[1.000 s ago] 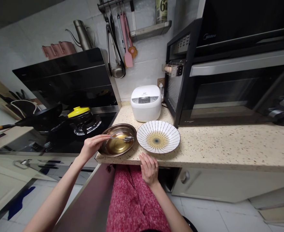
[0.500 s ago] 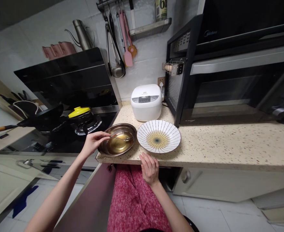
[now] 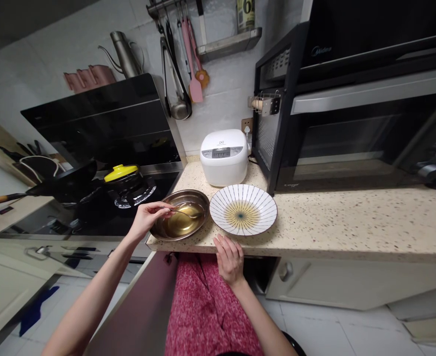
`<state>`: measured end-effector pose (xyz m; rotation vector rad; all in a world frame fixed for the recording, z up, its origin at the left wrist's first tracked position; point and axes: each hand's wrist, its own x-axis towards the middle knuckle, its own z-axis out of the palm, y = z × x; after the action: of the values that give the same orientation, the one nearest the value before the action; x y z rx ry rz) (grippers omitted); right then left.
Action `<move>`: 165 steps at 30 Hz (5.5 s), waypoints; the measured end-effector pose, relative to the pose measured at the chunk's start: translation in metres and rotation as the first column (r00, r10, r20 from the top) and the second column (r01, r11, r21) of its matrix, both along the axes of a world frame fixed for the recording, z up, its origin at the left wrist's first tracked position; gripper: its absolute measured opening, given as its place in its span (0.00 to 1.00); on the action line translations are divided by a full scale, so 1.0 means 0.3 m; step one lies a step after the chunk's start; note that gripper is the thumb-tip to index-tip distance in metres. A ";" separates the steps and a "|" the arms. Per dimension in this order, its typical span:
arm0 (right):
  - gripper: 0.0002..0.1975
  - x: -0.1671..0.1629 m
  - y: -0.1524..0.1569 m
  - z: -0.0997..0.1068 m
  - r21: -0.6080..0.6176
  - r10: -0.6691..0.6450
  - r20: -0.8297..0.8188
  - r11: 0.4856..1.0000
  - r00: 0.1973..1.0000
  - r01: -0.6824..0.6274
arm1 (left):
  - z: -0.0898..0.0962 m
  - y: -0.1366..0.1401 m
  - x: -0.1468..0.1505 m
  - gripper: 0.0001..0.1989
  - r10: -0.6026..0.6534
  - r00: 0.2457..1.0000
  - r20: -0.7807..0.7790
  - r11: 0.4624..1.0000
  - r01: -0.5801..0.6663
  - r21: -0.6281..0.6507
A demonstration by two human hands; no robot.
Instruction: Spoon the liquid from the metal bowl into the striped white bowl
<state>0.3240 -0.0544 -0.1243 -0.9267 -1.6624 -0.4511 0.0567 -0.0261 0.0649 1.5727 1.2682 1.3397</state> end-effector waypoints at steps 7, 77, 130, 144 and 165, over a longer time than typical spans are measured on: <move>0.29 0.002 0.002 -0.011 -0.017 -0.005 0.005 1.000 1.000 0.005 | 0.004 0.001 -0.009 0.16 -0.048 0.992 -0.113 0.996 0.056 0.067; 0.26 -0.006 -0.003 0.001 -0.001 -0.036 -0.014 0.999 0.999 0.036 | -0.025 -0.005 -0.069 0.10 -0.141 0.988 -0.070 0.974 0.151 0.167; 0.29 0.006 0.005 -0.033 -0.028 -0.048 0.024 0.998 0.999 0.048 | 0.019 -0.029 0.139 0.08 0.062 0.955 -0.291 0.834 0.111 0.541; 0.27 0.001 0.000 -0.007 -0.018 -0.041 0.006 0.999 0.999 0.041 | 0.055 0.040 -0.112 0.09 -0.035 0.953 -0.301 0.955 0.120 0.270; 0.29 0.004 0.002 -0.008 -0.001 -0.039 0.018 0.999 0.999 0.039 | 0.006 0.073 -0.145 0.11 -0.160 0.951 -0.263 0.972 0.198 0.123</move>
<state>0.3251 -0.0538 -0.1266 -0.9601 -1.6637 -0.4863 0.0134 -0.0041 0.0666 1.9631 1.1584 1.1687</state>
